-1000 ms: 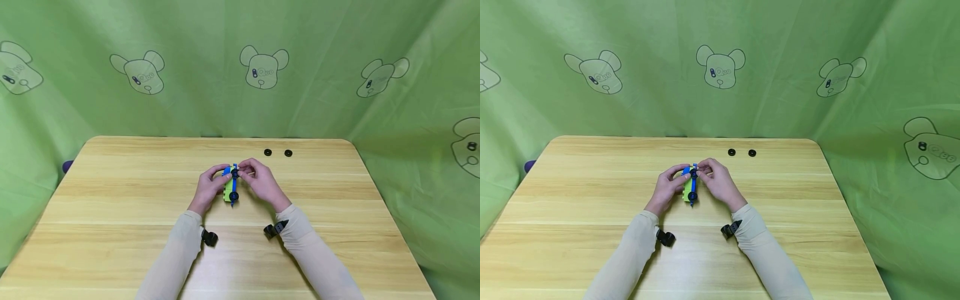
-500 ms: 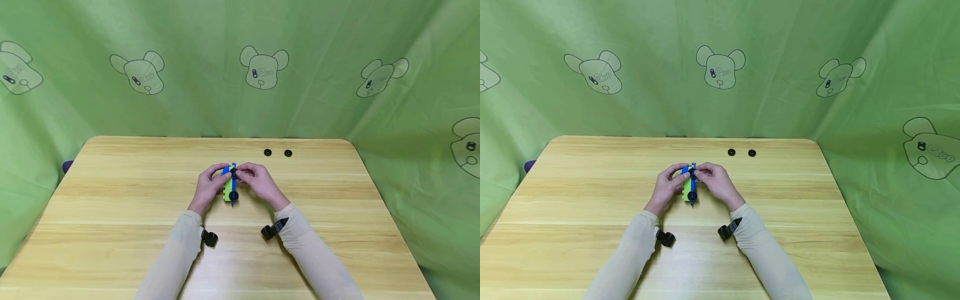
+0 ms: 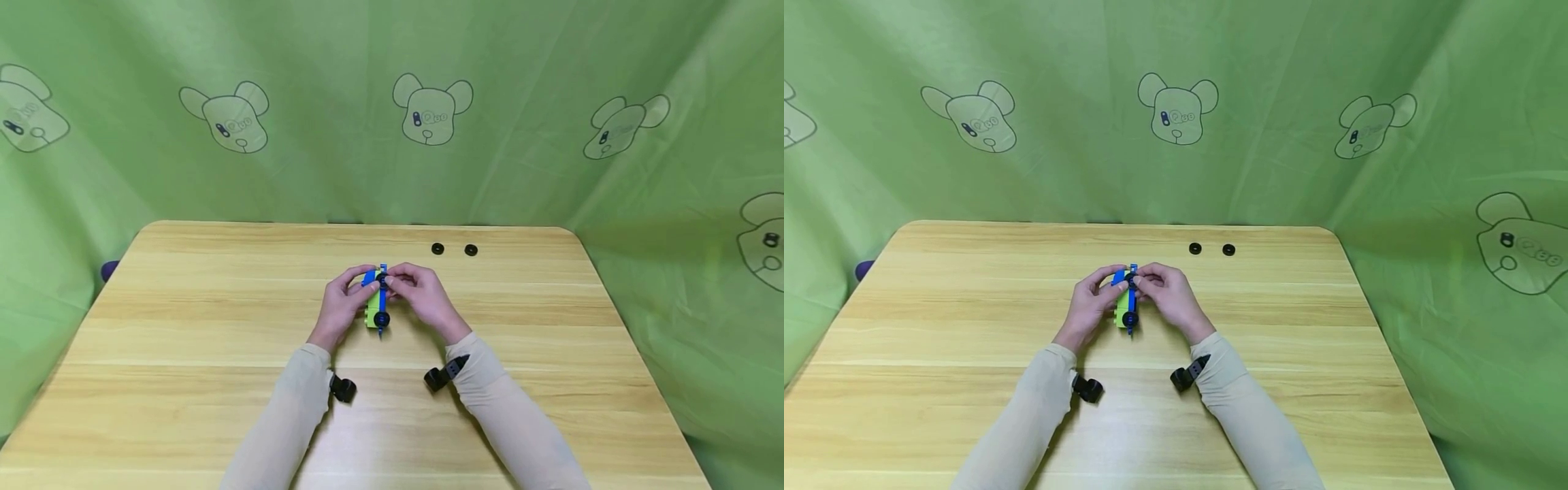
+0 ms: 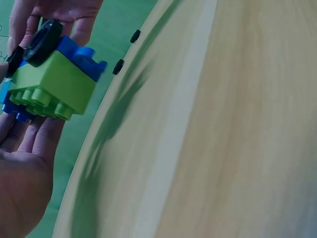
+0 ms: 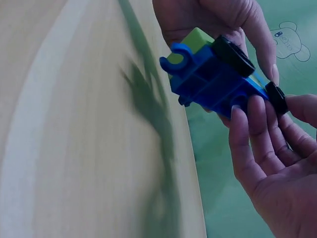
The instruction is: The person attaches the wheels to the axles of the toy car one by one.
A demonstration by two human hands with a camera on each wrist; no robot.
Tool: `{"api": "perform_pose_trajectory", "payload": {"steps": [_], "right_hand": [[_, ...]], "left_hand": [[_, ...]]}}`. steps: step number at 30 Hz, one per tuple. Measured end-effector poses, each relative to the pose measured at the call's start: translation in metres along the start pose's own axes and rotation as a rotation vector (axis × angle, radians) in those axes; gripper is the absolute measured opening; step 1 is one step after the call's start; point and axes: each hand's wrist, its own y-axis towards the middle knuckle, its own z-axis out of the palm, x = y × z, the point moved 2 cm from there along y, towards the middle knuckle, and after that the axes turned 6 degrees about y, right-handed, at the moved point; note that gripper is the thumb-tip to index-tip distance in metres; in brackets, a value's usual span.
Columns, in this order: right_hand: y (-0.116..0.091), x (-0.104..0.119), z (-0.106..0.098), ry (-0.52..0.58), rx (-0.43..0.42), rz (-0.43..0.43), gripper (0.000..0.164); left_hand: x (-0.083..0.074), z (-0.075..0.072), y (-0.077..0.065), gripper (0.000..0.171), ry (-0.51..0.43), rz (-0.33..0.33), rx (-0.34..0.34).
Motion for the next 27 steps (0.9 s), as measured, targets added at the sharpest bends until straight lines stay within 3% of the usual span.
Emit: {"api": "perform_pose_trajectory", "payload": {"steps": [12, 15, 19, 27], "right_hand": [[0.001, 0.002, -0.006, 0.075, -0.053, 0.047, 0.022], [0.001, 0.001, -0.008, 0.087, -0.056, 0.054, 0.023], [-0.001, -0.001, -0.010, 0.056, -0.054, 0.041, 0.026], [-0.011, -0.001, -0.012, -0.097, 0.012, 0.008, 0.026]], "left_hand": [[-0.005, -0.005, -0.004, 0.056, 0.074, 0.008, 0.091], [-0.005, -0.006, -0.003, 0.058, 0.054, -0.003, 0.106], [-0.004, -0.007, -0.002, 0.060, 0.010, -0.011, 0.084], [-0.004, -0.011, 0.002, 0.062, -0.028, 0.057, -0.005]]}}
